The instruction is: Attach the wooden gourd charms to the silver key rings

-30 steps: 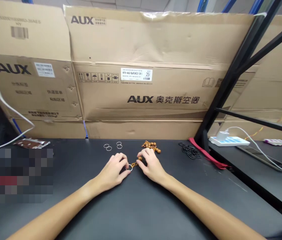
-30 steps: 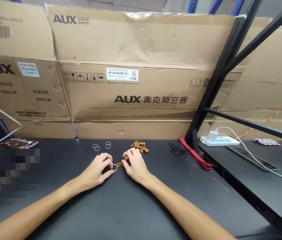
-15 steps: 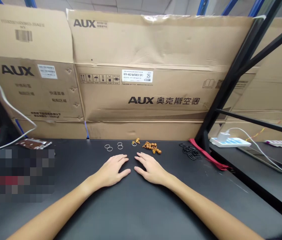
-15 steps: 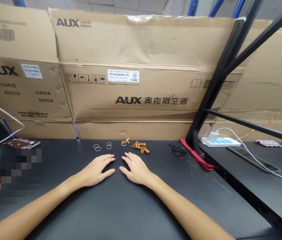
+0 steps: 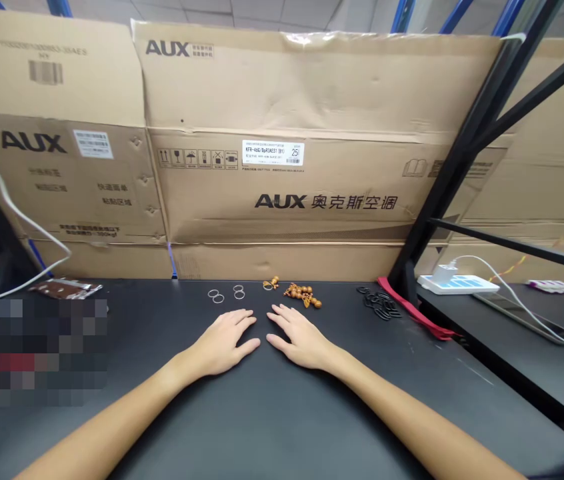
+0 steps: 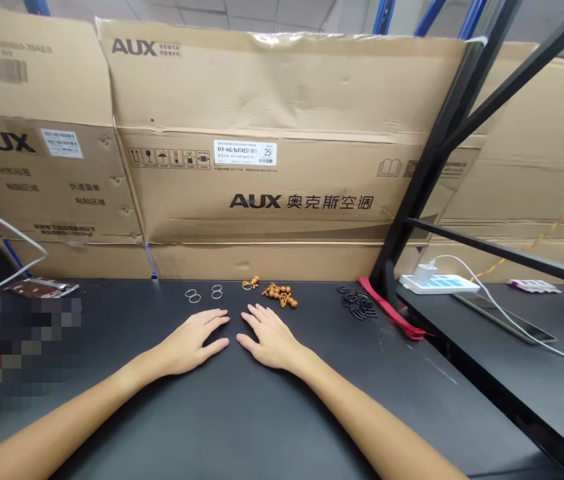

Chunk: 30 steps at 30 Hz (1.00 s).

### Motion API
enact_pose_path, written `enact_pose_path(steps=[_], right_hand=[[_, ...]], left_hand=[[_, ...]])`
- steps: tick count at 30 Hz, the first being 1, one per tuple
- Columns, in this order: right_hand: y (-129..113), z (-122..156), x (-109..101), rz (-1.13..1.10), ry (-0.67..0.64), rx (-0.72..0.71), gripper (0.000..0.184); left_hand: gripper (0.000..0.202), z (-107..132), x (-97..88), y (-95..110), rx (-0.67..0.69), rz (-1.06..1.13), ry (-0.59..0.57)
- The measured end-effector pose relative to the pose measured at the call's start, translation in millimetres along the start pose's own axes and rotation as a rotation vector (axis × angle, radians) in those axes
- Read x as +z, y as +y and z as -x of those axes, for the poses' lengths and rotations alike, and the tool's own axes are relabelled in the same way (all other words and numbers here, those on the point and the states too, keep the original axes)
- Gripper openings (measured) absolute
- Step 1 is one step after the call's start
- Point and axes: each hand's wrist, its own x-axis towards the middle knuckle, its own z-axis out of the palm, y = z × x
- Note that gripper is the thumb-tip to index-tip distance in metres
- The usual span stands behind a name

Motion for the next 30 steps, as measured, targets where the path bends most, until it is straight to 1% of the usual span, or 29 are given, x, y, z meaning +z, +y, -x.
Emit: enact_pose_path(steps=[4,8,12,17,24,27,30], right_hand=[[-1.0,0.3,-0.5,-0.011,0.008,0.007,0.06],[-2.0,0.6,-1.1,-0.025,0.012,0.007,0.059],[-2.3,0.6,-1.2,-0.027,0.012,0.006,0.059],[-1.6,0.6,-1.2,-0.026,0.011,0.012,0.059],[1.1,0.2,0.8,-0.006,0.022,-0.003,0.059],[3.9,-0.3,-0.5,0.062,0.067,-0.005,0.057],[10.2,-1.1,-4.2,0.194,0.178,0.033,0.049]], left_hand=[[0.053,-0.6,-0.9,1.0,0.003,0.005,0.009],[0.052,-1.0,-1.8,2.0,-0.004,-0.003,-0.008],[0.051,-1.0,-1.8,1.2,0.018,-0.003,0.014],[0.048,-2.3,-2.9,-4.1,0.03,0.014,0.023],[0.047,-4.3,-2.2,-13.7,0.007,0.001,0.015],[0.05,-5.4,-3.0,-17.4,-0.001,-0.035,0.017],[0.055,-8.4,-5.6,-25.9,0.007,-0.092,0.045]])
